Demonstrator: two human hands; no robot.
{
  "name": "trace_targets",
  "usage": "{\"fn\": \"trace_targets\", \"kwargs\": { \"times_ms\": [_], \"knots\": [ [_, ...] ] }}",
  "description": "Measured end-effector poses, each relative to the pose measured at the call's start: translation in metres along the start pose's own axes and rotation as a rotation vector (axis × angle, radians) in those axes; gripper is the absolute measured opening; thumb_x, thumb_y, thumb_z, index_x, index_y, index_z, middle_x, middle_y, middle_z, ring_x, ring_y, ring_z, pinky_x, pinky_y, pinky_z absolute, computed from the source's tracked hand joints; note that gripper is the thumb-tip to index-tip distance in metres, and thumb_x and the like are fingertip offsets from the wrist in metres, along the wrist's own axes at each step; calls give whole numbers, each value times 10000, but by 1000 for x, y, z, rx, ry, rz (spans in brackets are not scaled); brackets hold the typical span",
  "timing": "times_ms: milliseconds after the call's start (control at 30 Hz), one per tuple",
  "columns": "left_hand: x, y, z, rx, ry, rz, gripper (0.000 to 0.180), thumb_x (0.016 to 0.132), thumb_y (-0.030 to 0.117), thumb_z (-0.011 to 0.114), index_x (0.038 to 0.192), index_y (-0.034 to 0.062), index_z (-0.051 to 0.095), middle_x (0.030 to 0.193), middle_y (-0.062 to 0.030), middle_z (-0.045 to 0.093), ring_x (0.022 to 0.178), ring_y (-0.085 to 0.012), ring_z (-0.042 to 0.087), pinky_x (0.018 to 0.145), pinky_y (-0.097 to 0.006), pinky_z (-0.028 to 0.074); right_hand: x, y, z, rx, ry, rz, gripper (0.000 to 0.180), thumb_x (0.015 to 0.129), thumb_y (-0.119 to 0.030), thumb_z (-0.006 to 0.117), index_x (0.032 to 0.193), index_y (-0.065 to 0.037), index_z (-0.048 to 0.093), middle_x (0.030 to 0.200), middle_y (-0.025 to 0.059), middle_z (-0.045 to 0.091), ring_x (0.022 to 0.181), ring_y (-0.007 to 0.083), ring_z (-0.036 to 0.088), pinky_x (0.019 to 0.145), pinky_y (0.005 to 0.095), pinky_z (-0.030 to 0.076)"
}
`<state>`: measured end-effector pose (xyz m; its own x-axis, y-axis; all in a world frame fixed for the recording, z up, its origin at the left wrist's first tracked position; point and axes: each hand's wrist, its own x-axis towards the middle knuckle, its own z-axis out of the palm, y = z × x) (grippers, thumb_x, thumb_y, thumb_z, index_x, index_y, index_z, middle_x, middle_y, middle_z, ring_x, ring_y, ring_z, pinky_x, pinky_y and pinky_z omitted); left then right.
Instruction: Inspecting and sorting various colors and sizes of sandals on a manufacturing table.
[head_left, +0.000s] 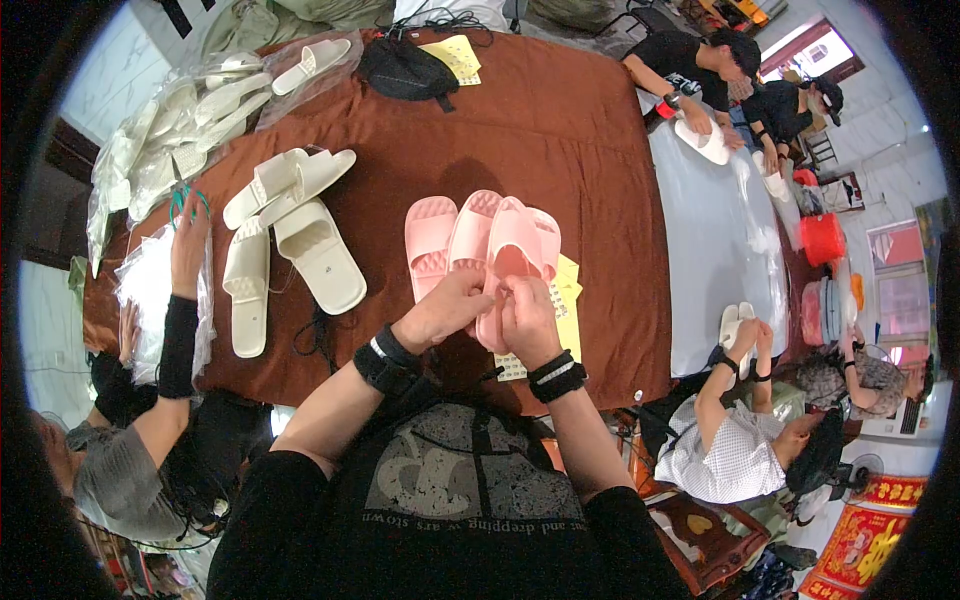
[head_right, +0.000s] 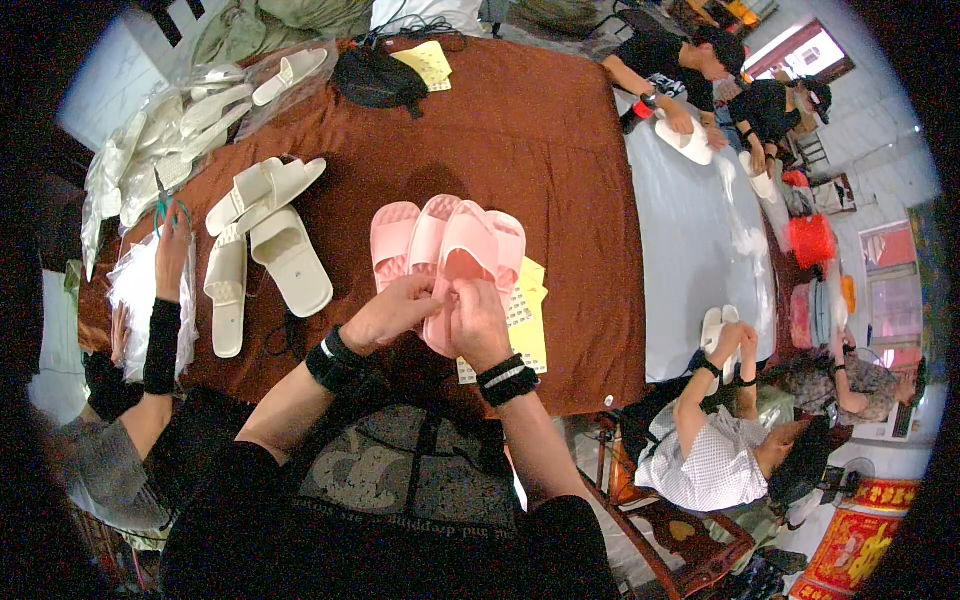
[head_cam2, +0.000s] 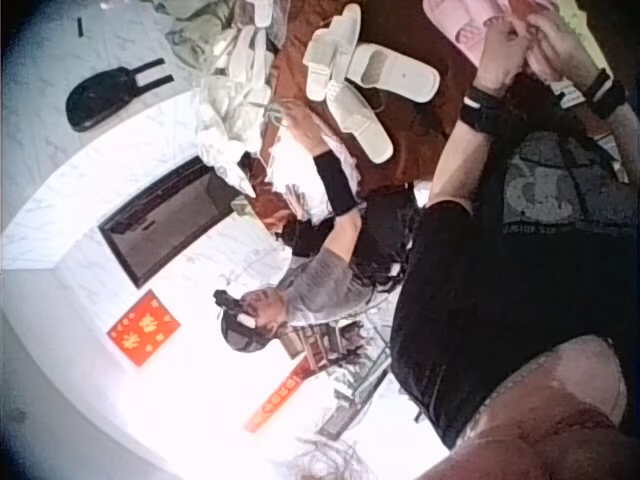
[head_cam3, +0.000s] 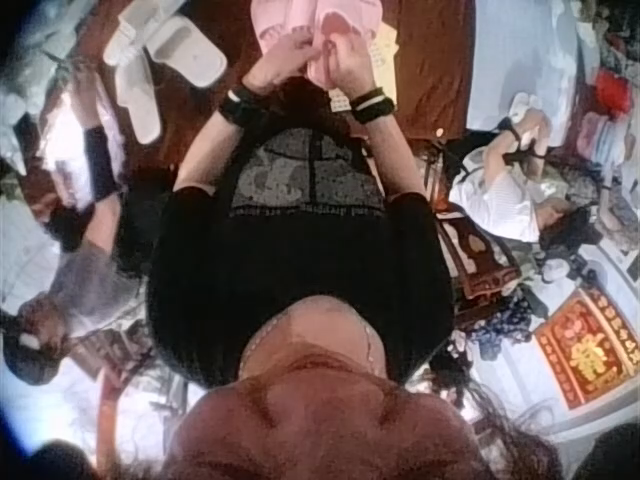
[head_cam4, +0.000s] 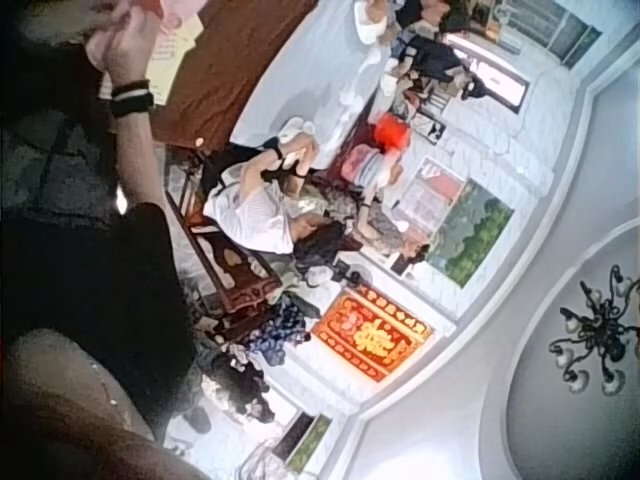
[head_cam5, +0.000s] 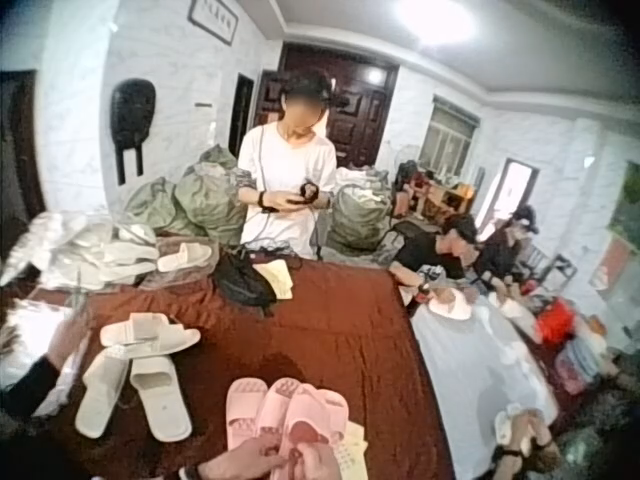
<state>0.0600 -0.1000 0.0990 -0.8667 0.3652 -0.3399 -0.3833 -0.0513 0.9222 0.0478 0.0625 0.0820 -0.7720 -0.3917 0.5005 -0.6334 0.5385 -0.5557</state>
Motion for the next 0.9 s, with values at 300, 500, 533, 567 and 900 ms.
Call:
{"fn": "trace_targets", "kwargs": {
  "times_ms": [300, 500, 533, 567, 900],
  "knots": [
    [1, -1, 2, 37, 27, 46, 289, 829, 94, 514, 1074, -52, 562, 841, -30, 596, 694, -72, 533, 578, -215, 450, 0, 10, 3, 51, 62, 123, 171, 751, 50, 511, 913, -6, 501, 831, 166, 535, 831, 362, 521, 817, 430, 407],
    [2, -9, -2, -45, 62, 63, 227, 805, 56, 501, 993, -46, 576, 755, -27, 577, 588, -83, 532, 489, -220, 440, -8, 27, -3, 305, 66, 396, 145, 782, 43, 501, 920, 0, 491, 872, 156, 555, 874, 316, 540, 849, 386, 410],
    [1, -7, -2, -46, 63, 62, 227, 805, 56, 501, 993, -46, 576, 755, -27, 577, 588, -83, 532, 489, -220, 440, -7, 25, -4, 363, 74, 409, 144, 785, 44, 500, 921, 0, 492, 877, 152, 557, 868, 301, 545, 825, 367, 424],
    [0, -4, -3, -42, 57, 33, 225, 812, 65, 502, 995, -44, 575, 758, -27, 579, 589, -81, 535, 490, -218, 443, -8, 23, -5, 363, 74, 409, 144, 785, 44, 500, 921, 0, 492, 877, 152, 557, 868, 301, 545, 825, 367, 424],
    [-3, -5, -3, -172, 63, 4, 250, 836, 83, 504, 1049, -40, 551, 861, -52, 604, 701, -98, 586, 569, -226, 497, -15, 11, -12, 226, 121, 397, 153, 815, 51, 508, 954, -14, 512, 862, 53, 560, 770, 126, 533, 715, 257, 451]
  ]
}}
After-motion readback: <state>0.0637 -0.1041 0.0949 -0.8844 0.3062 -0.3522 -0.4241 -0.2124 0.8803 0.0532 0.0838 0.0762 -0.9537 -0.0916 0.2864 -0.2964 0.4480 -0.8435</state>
